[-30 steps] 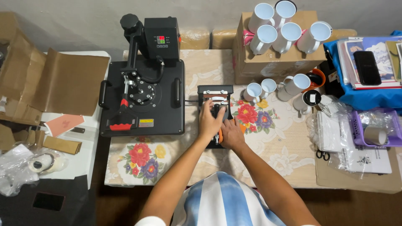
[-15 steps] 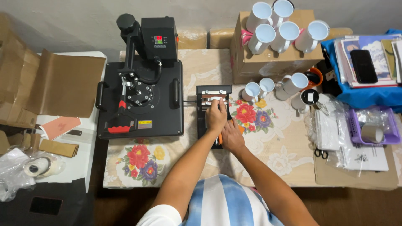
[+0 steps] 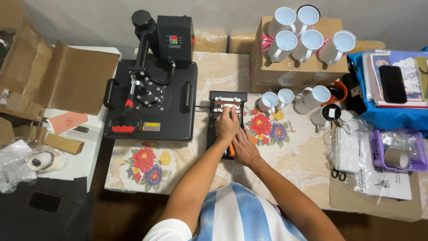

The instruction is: The person operates a mug heat press machine, placing a white mug into the clamp and securing it. They use an orange cloth to handle the mug and adjust the press mechanism. The person repeatedly opens and closes the press handle to apply heat to the mug.

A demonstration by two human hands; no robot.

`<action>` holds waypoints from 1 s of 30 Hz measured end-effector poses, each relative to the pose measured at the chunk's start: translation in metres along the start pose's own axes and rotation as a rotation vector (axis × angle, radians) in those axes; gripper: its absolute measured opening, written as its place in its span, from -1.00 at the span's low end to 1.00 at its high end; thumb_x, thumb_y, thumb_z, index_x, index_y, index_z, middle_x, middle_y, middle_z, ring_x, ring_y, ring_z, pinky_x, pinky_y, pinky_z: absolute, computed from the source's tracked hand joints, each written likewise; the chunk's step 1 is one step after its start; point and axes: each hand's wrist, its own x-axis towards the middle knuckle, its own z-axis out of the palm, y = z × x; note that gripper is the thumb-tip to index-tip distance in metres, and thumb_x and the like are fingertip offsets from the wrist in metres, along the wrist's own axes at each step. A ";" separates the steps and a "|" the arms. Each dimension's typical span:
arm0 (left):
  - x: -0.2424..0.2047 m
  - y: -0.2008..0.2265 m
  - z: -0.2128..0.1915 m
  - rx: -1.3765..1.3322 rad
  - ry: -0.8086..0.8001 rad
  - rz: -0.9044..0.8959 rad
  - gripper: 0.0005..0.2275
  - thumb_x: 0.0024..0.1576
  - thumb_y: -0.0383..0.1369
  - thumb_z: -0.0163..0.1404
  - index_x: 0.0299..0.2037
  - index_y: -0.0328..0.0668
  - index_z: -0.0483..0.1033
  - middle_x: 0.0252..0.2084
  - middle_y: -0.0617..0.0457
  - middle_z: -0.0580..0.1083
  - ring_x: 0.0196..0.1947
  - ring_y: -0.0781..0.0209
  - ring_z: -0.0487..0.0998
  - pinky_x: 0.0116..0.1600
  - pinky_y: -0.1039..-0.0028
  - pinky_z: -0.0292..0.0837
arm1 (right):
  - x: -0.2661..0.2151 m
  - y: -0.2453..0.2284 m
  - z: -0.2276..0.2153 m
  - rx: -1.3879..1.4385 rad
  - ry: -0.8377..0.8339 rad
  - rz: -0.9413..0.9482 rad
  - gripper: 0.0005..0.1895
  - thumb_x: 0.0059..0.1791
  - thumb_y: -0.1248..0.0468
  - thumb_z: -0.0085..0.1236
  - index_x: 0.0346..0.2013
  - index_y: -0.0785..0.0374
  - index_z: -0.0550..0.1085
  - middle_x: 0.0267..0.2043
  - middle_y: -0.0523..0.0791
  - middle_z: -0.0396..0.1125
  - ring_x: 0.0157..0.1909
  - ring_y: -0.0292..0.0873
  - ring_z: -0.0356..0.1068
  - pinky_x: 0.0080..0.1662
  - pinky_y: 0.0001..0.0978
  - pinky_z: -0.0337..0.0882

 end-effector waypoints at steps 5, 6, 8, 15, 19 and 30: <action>-0.002 -0.001 0.005 0.039 0.021 0.012 -0.76 0.42 -0.10 0.04 -0.27 0.09 0.47 -0.53 -0.14 0.60 -0.42 -0.29 0.74 -0.33 -0.04 0.63 | -0.021 0.005 -0.017 0.064 0.272 -0.010 -0.09 -0.26 0.13 0.54 0.40 0.01 0.46 0.43 0.05 0.23 0.47 0.15 0.27 0.52 0.12 0.18; -0.002 0.002 0.003 0.040 0.015 0.009 -0.76 0.42 -0.11 0.03 -0.27 0.08 0.47 -0.54 -0.15 0.60 -0.42 -0.30 0.73 -0.33 -0.06 0.62 | -0.024 0.010 -0.008 0.075 0.385 -0.034 -0.49 -0.08 0.09 0.36 0.18 -0.09 0.54 0.29 -0.05 0.30 0.32 0.09 0.33 0.32 0.03 0.25; -0.003 0.002 0.002 0.042 0.005 0.004 -0.76 0.43 -0.12 0.03 -0.27 0.07 0.46 -0.54 -0.16 0.60 -0.42 -0.31 0.73 -0.32 -0.08 0.62 | -0.028 0.021 0.004 0.089 0.495 -0.055 -0.83 0.10 0.06 0.17 -0.04 -0.19 0.63 0.14 -0.14 0.37 0.17 0.02 0.39 0.12 -0.06 0.32; 0.000 -0.003 0.003 0.017 0.007 0.027 -0.76 0.42 -0.15 0.04 -0.29 0.02 0.45 -0.55 -0.17 0.59 -0.43 -0.33 0.72 -0.33 -0.07 0.60 | -0.025 0.043 -0.065 0.219 0.721 0.014 -0.75 0.15 0.20 0.14 0.01 -0.22 0.70 0.03 -0.25 0.49 0.08 -0.02 0.48 0.06 -0.13 0.44; -0.001 0.001 0.001 0.002 0.004 0.031 -0.76 0.42 -0.15 0.04 -0.28 0.01 0.46 -0.54 -0.18 0.59 -0.41 -0.35 0.72 -0.32 -0.08 0.60 | -0.035 0.029 -0.077 0.331 0.665 -0.137 -0.71 0.20 0.29 0.05 -0.05 -0.12 0.71 0.16 -0.19 0.57 0.28 0.06 0.53 0.25 -0.02 0.49; -0.004 -0.002 0.003 -0.010 -0.007 0.014 -0.75 0.43 -0.14 0.04 -0.28 0.02 0.44 -0.55 -0.17 0.58 -0.42 -0.33 0.72 -0.33 -0.04 0.59 | -0.064 0.022 -0.092 0.599 -0.057 -0.256 -0.72 -0.17 0.09 0.58 -0.30 0.14 0.70 0.30 0.02 0.53 0.52 0.18 0.37 0.61 0.15 0.17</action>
